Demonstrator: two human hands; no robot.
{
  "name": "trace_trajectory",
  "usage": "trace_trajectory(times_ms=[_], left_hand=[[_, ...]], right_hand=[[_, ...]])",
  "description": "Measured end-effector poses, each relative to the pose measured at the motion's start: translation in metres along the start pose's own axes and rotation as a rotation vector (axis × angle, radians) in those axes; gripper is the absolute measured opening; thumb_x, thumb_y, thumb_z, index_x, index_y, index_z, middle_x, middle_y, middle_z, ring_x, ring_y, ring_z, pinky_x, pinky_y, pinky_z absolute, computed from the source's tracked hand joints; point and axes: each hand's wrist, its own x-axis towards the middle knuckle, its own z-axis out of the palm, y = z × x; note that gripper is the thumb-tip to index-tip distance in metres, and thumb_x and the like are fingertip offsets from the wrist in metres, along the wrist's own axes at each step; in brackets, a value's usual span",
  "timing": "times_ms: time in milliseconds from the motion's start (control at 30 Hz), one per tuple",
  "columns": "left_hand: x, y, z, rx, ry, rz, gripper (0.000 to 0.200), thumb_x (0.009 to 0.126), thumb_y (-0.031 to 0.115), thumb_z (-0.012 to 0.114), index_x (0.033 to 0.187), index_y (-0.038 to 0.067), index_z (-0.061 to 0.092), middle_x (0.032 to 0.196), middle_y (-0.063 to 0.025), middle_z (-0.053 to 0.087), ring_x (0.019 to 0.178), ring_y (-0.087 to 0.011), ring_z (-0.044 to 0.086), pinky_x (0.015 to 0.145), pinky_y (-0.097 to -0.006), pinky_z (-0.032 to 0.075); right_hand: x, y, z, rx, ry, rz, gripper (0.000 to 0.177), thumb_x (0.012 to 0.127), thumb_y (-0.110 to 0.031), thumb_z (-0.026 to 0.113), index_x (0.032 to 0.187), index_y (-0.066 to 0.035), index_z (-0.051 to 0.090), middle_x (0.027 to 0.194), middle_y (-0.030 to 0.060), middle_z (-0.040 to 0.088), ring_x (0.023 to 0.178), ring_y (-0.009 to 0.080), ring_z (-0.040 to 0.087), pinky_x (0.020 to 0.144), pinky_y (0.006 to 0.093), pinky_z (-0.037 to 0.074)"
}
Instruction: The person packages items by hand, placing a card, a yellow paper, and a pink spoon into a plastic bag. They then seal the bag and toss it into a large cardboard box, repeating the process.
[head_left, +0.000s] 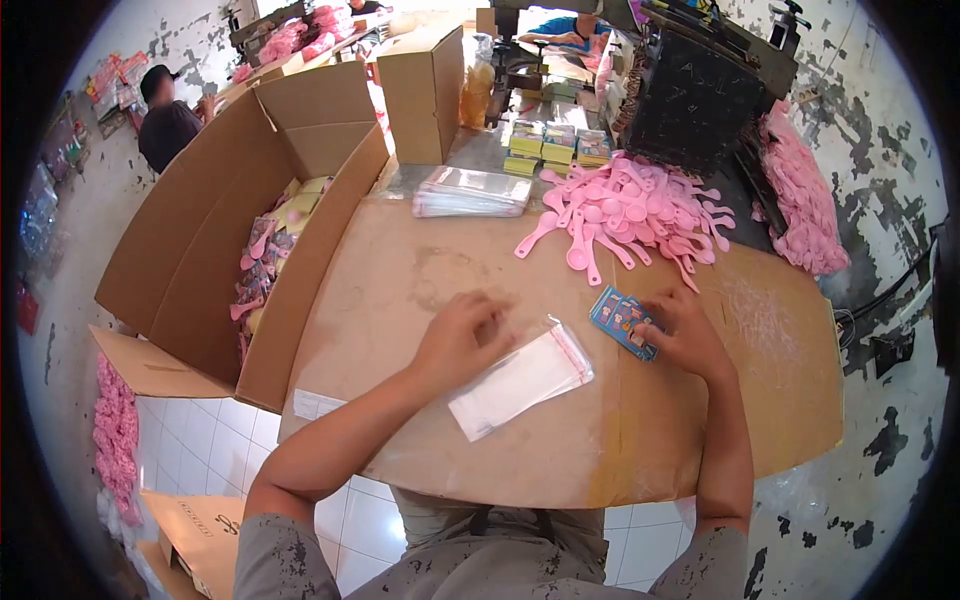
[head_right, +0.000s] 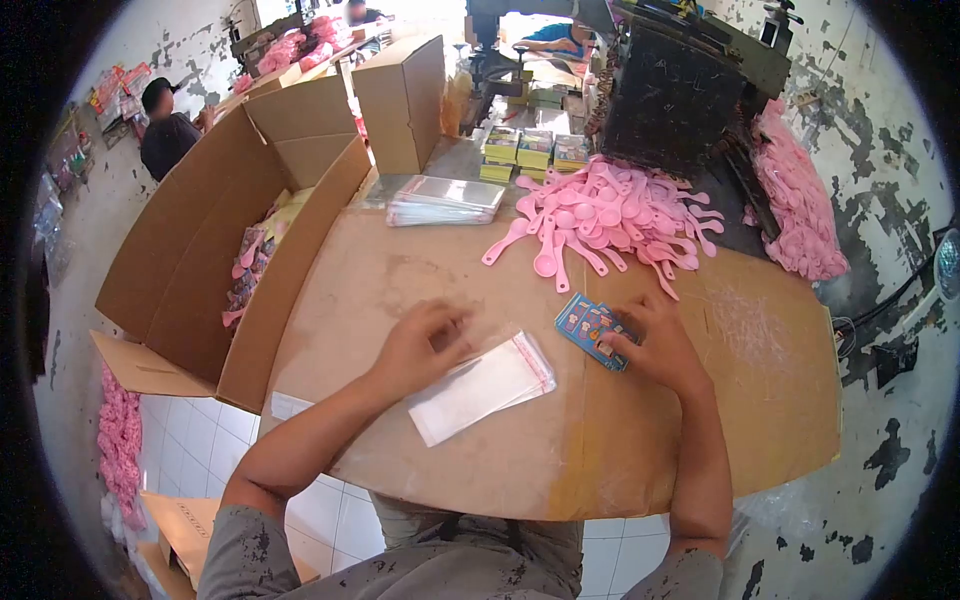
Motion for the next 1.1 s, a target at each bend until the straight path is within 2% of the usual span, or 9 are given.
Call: trace_trajectory(times_ms=[100,200,400,533,600,733,800,1000,1100], left_hand=[[-0.001,0.016,0.001,0.160,-0.148,0.015,0.032,0.085,0.023,0.084,0.110,0.005,0.074,0.105,-0.0083,0.067,0.095,-0.0197,0.062,0.076,-0.0324,0.051],[-0.005,0.011,0.008,0.155,-0.120,0.035,0.031,0.086,0.022,0.084,0.109,0.005,0.073,0.099,-0.0085,0.066,0.089,-0.0188,0.063,0.072,-0.0313,0.051],[-0.004,0.017,0.007,-0.191,-0.123,-0.251,0.026,0.084,0.019,0.082,0.104,0.003,0.073,0.086,-0.0090,0.063,0.080,-0.0260,0.063,0.073,-0.0393,0.051],[-0.008,0.018,0.014,0.016,-0.062,-0.055,0.027,0.084,0.015,0.082,0.107,0.003,0.073,0.087,-0.0093,0.064,0.080,-0.0240,0.063,0.072,-0.0367,0.051],[-0.008,0.016,0.016,0.090,-0.058,0.011,0.030,0.085,0.013,0.082,0.112,0.003,0.074,0.088,-0.0083,0.063,0.075,-0.0198,0.063,0.068,-0.0313,0.052],[-0.007,0.019,0.014,-0.049,-0.087,-0.158,0.029,0.085,0.013,0.082,0.111,0.004,0.074,0.089,-0.0078,0.064,0.075,-0.0198,0.062,0.068,-0.0313,0.052],[-0.006,0.023,0.013,-0.152,-0.075,-0.245,0.027,0.085,0.013,0.082,0.109,0.004,0.074,0.090,-0.0075,0.064,0.075,-0.0198,0.062,0.068,-0.0314,0.052],[-0.009,0.013,0.017,-0.048,-0.084,-0.161,0.022,0.088,0.011,0.079,0.108,0.003,0.073,0.090,-0.0056,0.065,0.074,-0.0153,0.062,0.067,-0.0297,0.051],[-0.006,0.023,0.013,-0.048,-0.062,-0.177,0.011,0.088,0.007,0.075,0.098,0.003,0.071,0.084,-0.0103,0.063,0.074,-0.0223,0.064,0.068,-0.0349,0.052]], right_hand=[[0.000,0.010,0.005,0.022,-0.042,0.031,0.040,0.086,-0.025,0.080,0.117,-0.001,0.071,0.115,0.0152,0.065,0.098,0.0291,0.067,0.089,0.0405,0.052],[0.001,0.006,0.007,0.133,0.018,0.100,0.032,0.087,-0.017,0.079,0.113,-0.001,0.071,0.114,0.0128,0.065,0.096,0.0257,0.067,0.085,0.0392,0.053],[0.003,-0.005,0.007,0.564,0.087,0.250,0.021,0.090,-0.006,0.076,0.110,-0.003,0.070,0.104,0.0050,0.070,0.095,0.0164,0.067,0.083,0.0338,0.053],[-0.003,-0.037,0.026,0.945,0.095,0.144,0.016,0.093,-0.005,0.075,0.109,-0.005,0.071,0.101,0.0020,0.071,0.096,0.0121,0.067,0.081,0.0312,0.053],[-0.007,-0.041,0.041,0.769,-0.012,-0.005,0.013,0.093,-0.005,0.074,0.106,-0.005,0.072,0.102,0.0032,0.071,0.096,0.0138,0.068,0.082,0.0320,0.053],[-0.004,-0.065,0.051,0.570,-0.121,-0.266,0.011,0.091,-0.005,0.075,0.102,-0.005,0.074,0.102,0.0069,0.071,0.094,0.0202,0.069,0.081,0.0333,0.054],[-0.006,-0.074,0.052,0.531,-0.120,-0.284,0.012,0.089,-0.006,0.076,0.101,-0.004,0.075,0.101,0.0086,0.071,0.093,0.0238,0.068,0.081,0.0344,0.053],[-0.010,-0.073,0.062,0.362,-0.109,-0.404,0.017,0.085,-0.012,0.080,0.100,-0.006,0.075,0.101,0.0086,0.071,0.094,0.0262,0.065,0.084,0.0380,0.052],[-0.010,-0.070,0.063,0.338,-0.115,-0.426,0.020,0.083,-0.014,0.081,0.100,-0.006,0.075,0.100,0.0083,0.071,0.095,0.0259,0.065,0.085,0.0386,0.052]])
